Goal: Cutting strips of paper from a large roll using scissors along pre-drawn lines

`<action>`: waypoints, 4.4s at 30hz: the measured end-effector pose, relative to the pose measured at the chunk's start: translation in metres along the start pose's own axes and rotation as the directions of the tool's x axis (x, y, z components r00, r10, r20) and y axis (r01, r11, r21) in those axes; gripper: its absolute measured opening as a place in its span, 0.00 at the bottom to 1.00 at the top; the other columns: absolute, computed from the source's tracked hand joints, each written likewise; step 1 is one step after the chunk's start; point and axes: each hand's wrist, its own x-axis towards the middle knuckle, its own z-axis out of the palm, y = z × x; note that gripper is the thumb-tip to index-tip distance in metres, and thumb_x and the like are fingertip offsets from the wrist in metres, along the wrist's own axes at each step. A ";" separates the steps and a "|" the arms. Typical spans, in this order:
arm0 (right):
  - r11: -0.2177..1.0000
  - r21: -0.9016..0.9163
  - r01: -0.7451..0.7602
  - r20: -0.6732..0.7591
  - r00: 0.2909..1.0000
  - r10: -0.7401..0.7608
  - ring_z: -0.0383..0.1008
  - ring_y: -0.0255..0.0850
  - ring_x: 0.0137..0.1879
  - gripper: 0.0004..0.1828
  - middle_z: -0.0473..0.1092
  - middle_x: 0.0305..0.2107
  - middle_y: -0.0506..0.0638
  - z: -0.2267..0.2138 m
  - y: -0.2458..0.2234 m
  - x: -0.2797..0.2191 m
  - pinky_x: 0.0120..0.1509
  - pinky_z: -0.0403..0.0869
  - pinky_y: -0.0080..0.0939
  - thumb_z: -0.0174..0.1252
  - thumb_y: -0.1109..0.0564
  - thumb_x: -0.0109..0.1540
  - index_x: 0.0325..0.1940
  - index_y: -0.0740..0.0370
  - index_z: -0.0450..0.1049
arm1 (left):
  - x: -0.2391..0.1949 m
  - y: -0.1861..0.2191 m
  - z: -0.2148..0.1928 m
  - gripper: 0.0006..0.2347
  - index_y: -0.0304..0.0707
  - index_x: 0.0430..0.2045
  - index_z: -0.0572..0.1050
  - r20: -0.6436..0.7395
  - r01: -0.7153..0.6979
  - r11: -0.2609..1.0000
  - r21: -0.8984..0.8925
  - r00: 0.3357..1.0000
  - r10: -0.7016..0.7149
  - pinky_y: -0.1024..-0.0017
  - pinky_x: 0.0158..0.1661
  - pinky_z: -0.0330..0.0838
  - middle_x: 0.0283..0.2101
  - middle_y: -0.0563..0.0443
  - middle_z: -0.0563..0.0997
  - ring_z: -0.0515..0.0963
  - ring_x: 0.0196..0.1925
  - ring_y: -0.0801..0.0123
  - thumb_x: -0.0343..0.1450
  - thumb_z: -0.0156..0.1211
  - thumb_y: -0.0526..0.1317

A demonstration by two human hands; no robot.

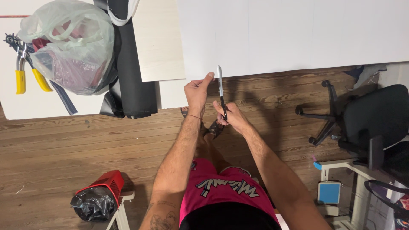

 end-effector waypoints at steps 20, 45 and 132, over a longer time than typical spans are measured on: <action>0.994 0.112 -0.017 0.013 1.000 0.016 0.53 0.31 0.11 0.36 0.54 0.04 0.49 -0.002 0.002 0.000 0.16 0.53 0.27 0.61 0.37 0.68 0.15 0.64 0.68 | 0.000 0.002 0.004 0.12 0.40 0.20 0.82 -0.029 0.057 0.998 -0.014 0.998 -0.058 0.87 0.28 0.56 0.26 0.52 0.87 0.71 0.22 0.86 0.60 0.78 0.47; 0.996 0.088 0.035 0.044 0.998 -0.039 0.58 0.34 0.12 0.38 0.55 0.03 0.50 -0.004 -0.013 0.019 0.18 0.57 0.28 0.58 0.35 0.69 0.13 0.64 0.68 | 0.004 -0.009 0.000 0.15 0.36 0.18 0.79 -0.046 0.071 0.996 -0.060 0.996 -0.074 0.85 0.25 0.53 0.17 0.54 0.76 0.64 0.21 0.83 0.60 0.79 0.47; 0.995 0.084 -0.047 -0.125 0.991 0.057 0.57 0.33 0.11 0.35 0.55 0.05 0.49 0.019 -0.145 0.055 0.14 0.54 0.27 0.62 0.38 0.66 0.14 0.65 0.67 | 0.021 -0.024 -0.009 0.15 0.34 0.16 0.77 0.010 0.218 0.975 -0.048 0.976 -0.218 0.82 0.22 0.55 0.14 0.54 0.71 0.64 0.17 0.80 0.64 0.78 0.45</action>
